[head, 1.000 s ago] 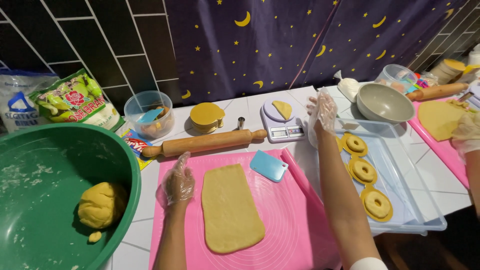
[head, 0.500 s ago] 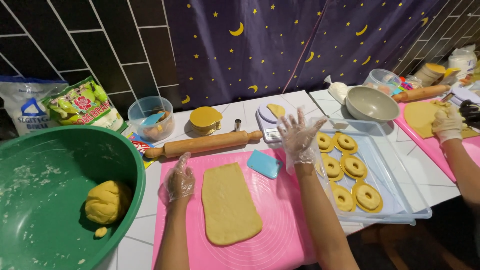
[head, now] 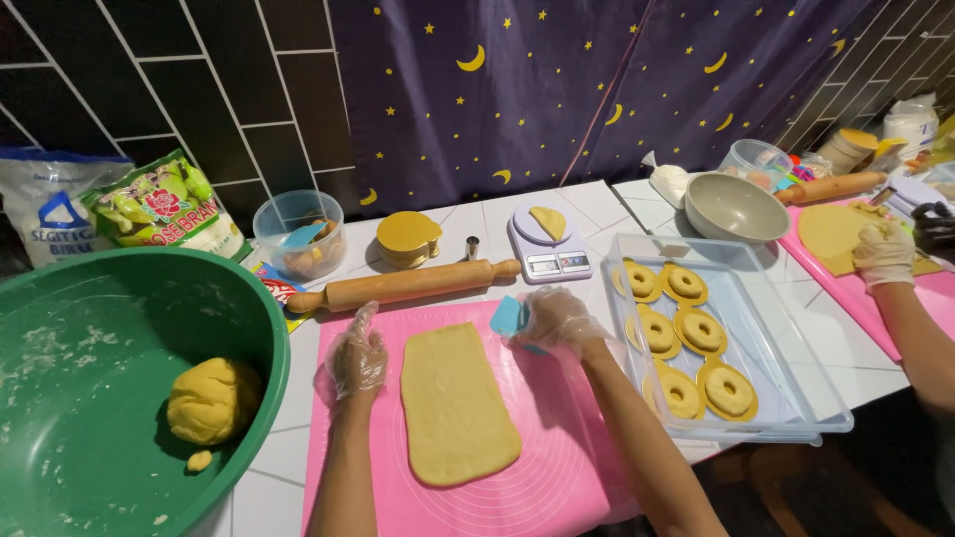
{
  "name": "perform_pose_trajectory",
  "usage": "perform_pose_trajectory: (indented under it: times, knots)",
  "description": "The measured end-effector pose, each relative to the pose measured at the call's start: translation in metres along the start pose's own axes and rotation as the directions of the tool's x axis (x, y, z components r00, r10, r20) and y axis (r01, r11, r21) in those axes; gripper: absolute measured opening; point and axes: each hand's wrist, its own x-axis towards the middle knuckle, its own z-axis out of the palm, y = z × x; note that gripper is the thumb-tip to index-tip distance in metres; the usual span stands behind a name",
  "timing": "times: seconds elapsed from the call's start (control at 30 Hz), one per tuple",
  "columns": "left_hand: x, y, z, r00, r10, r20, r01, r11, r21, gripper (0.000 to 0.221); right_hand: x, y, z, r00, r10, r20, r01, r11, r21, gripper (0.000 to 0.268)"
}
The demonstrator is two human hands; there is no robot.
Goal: Rolling out dough on a silicone mat and using a circular cutter to create donut shapes.
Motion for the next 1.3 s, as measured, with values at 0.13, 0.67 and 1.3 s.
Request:
perform_pose_trajectory:
  times: [0.13, 0.67, 1.3]
  knots:
    - [0.001, -0.002, 0.005, 1.000, 0.004, -0.002, -0.004, 1.000, 0.007, 0.055, 0.004, 0.003, 0.010, 0.999, 0.034, -0.022, -0.034, 0.999, -0.015, 0.082]
    - [-0.002, 0.003, -0.002, 1.000, -0.004, 0.016, 0.004, 1.000, -0.012, 0.056, 0.076, 0.008, 0.092, 0.943, -0.331, -0.035, 0.317, 0.864, 0.392, 0.027]
    - [0.002, -0.002, 0.006, 1.000, -0.005, -0.014, 0.004, 1.000, -0.022, 0.055, 0.091, -0.029, 0.125, 0.941, -0.324, -0.098, 0.338, 0.877, 0.342, 0.032]
